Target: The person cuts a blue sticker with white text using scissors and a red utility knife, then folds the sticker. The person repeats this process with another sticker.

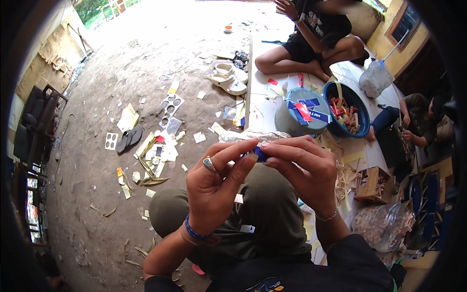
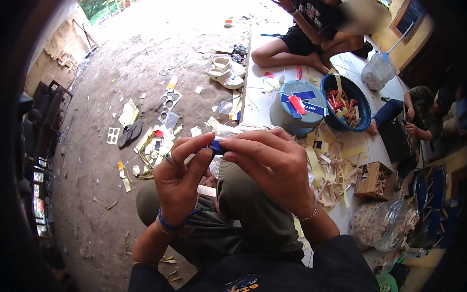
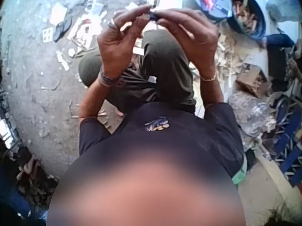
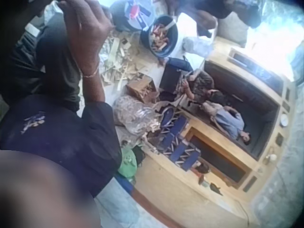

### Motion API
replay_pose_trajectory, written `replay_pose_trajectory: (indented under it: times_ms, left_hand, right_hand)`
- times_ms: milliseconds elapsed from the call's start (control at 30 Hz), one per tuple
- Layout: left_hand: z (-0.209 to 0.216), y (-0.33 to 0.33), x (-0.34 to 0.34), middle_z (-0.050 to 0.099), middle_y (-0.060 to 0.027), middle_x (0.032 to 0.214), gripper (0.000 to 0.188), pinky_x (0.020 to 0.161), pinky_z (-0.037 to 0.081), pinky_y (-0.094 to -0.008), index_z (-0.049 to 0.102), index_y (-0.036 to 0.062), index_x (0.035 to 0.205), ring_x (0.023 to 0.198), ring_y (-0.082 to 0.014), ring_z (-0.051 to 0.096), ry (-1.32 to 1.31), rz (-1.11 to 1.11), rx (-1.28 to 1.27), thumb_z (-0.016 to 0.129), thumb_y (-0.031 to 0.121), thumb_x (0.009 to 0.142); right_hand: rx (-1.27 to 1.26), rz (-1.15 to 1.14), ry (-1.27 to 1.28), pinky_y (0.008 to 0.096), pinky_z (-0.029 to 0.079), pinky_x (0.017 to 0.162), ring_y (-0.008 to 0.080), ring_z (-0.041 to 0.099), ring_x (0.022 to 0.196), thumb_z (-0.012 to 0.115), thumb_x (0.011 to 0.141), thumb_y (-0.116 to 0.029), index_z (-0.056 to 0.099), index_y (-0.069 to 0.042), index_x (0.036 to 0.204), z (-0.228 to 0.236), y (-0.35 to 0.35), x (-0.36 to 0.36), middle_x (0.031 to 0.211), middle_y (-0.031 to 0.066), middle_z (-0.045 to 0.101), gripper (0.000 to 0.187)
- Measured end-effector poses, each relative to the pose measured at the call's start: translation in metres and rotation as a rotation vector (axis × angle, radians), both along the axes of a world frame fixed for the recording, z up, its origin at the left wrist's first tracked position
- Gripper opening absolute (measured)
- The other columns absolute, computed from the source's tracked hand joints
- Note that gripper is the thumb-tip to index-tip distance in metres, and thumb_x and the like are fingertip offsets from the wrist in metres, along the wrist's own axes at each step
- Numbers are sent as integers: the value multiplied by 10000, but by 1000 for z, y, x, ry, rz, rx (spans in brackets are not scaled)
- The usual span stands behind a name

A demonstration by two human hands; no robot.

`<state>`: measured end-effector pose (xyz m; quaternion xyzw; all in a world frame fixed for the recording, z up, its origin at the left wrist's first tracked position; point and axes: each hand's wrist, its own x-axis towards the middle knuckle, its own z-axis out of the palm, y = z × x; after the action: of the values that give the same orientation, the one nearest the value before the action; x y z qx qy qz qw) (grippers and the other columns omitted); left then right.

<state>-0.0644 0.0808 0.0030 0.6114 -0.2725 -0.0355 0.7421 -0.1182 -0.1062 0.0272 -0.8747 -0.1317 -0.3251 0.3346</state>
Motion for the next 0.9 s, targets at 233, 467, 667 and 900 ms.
replay_pose_trajectory:
  times_ms: [233, 467, 667, 900]
  left_hand:
    - [1, -1, -1, 620, -21, 1132, 317, 697, 515, -186, 665, 52, 1334, 920, -40, 590, 158, -75, 24, 624, 53, 1020]
    - [2, -6, 0, 659, 4, 1059, 377, 685, 478, -186, 584, 13, 1404, 808, -21, 571, 325, -97, -2, 612, 75, 1033]
    - [6, -3, 0, 700, -3, 1074, 402, 681, 502, -171, 581, 26, 1405, 803, -16, 610, 539, -134, -108, 649, 110, 1018]
    - [6, -6, 2, 698, -7, 1090, 407, 682, 507, -174, 578, 25, 1407, 819, -16, 615, 530, -136, -126, 652, 117, 1018]
  right_hand:
    - [-316, -29, -120, 310, 505, 742, 146, 740, 846, 831, 806, -70, 735, -103, 1090, 2, -4, 2, 988, 12, 771, 301]
    - [-386, -24, -132, 294, 501, 738, 123, 726, 873, 794, 837, -120, 705, -94, 1121, -5, -9, 10, 1027, 7, 753, 298]
    - [-186, 64, 24, 312, 514, 787, 172, 729, 995, 825, 819, -131, 709, -112, 1187, -9, -12, 13, 1124, 48, 751, 386]
    - [256, 205, 339, 332, 510, 842, 194, 726, 1038, 770, 876, -66, 744, -123, 1193, -7, -23, 10, 1157, 73, 748, 323]
